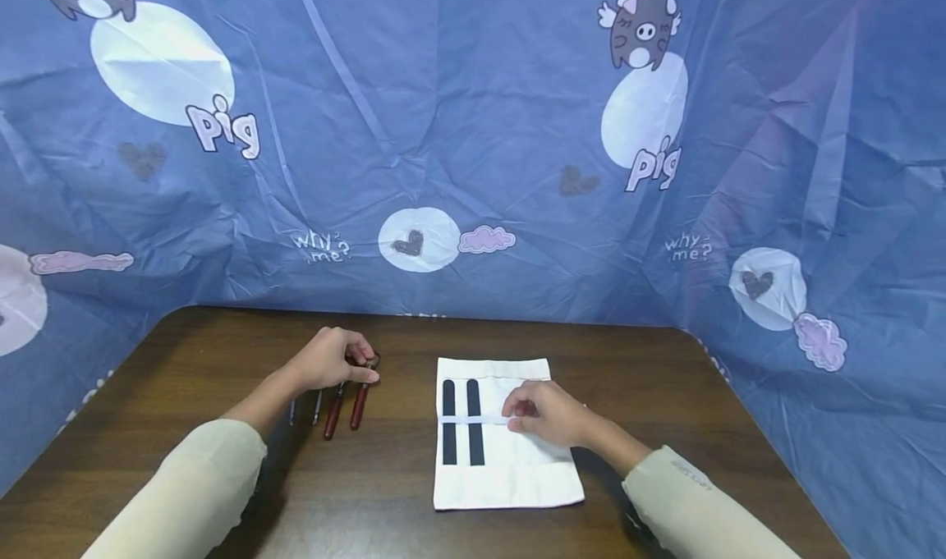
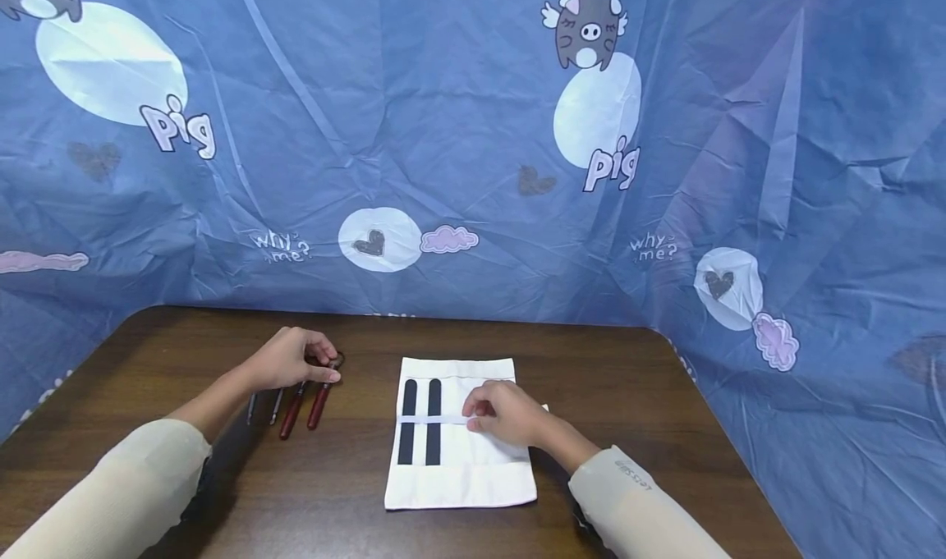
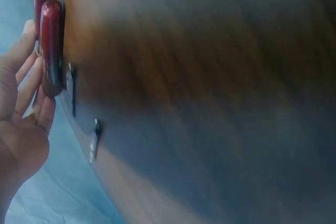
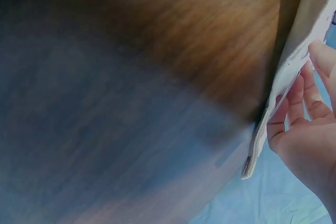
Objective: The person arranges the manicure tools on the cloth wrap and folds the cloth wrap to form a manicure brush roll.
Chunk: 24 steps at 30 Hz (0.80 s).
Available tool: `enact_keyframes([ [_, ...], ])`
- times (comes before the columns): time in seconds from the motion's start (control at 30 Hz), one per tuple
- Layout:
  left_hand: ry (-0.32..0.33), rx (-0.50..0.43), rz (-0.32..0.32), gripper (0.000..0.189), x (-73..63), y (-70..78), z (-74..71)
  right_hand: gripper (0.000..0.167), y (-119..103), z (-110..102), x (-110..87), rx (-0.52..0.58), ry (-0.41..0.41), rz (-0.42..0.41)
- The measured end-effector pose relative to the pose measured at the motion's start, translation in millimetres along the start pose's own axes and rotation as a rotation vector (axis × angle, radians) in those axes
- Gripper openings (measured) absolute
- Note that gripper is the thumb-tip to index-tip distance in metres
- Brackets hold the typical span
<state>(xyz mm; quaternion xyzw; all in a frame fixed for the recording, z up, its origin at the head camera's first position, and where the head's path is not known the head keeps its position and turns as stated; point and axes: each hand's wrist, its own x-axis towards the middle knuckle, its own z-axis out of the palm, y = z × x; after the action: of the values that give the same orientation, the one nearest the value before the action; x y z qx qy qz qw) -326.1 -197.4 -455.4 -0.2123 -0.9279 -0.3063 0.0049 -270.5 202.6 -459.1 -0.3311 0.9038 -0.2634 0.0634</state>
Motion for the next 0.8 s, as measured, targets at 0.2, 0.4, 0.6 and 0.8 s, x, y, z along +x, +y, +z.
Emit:
enact_keyframes([
  [0.2, -0.023, 0.013, 0.036, 0.035, 3.6, 14.0, 8.3, 0.007, 0.7, -0.2, 0.0, -0.002, -0.001, -0.001],
  [0.4, -0.044, 0.061, 0.082, 0.035, 8.0, 26.4, 17.6, 0.007, 0.5, 0.0, 0.6, -0.001, 0.000, 0.011],
  [0.6, -0.087, 0.008, 0.131, 0.034, 11.5, 33.8, 25.7, 0.007, -0.2, -0.7, 2.0, -0.003, -0.009, -0.001],
  [0.8, -0.132, -0.065, 0.115, 0.035, 13.4, 36.4, 29.7, 0.008, -0.6, -0.7, 3.7, -0.017, -0.025, 0.020],
])
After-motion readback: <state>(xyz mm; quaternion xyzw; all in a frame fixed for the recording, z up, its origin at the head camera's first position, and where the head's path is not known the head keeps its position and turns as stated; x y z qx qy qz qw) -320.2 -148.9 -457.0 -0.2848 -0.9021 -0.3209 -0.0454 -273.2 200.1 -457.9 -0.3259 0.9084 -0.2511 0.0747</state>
